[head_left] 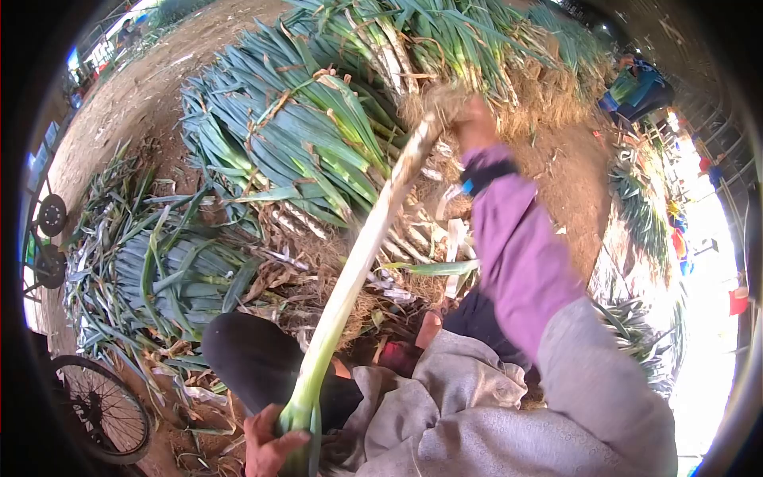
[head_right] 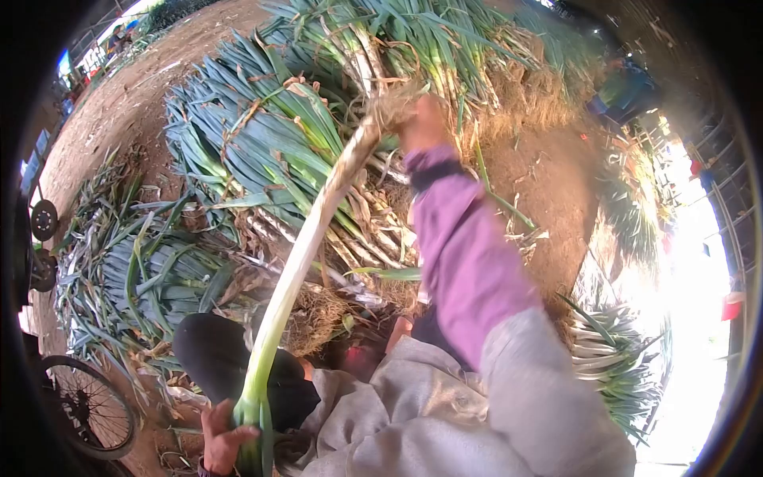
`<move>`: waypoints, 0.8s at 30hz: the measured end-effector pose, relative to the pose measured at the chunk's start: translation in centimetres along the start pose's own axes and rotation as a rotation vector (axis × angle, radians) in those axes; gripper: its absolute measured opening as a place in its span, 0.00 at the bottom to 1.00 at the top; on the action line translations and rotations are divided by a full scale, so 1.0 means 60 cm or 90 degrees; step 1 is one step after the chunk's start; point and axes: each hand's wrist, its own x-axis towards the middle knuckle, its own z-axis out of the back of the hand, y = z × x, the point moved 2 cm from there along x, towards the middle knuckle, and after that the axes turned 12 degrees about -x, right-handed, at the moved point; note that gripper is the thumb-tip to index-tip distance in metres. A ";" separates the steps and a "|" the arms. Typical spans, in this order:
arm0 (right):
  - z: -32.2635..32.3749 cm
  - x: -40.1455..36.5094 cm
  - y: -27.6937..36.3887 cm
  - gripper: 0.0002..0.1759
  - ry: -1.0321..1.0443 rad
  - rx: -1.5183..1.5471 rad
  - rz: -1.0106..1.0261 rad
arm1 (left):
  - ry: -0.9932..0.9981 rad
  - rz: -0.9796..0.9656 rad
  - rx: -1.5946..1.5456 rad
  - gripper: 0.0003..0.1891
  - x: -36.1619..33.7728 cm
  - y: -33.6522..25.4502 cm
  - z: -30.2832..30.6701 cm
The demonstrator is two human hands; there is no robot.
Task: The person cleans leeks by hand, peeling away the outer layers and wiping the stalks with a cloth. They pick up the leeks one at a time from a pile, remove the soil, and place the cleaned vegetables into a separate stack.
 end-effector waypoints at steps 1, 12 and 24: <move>0.043 0.076 -0.044 0.09 0.015 -0.088 0.134 | 0.003 0.016 -0.002 0.21 -0.017 0.018 0.010; 0.296 0.267 -0.129 0.13 -0.005 -1.062 0.325 | -0.059 -0.044 0.116 0.20 -0.077 0.050 0.077; 0.041 -0.205 0.095 0.10 0.166 -0.297 0.740 | -0.350 -0.504 0.857 0.18 0.022 -0.065 -0.034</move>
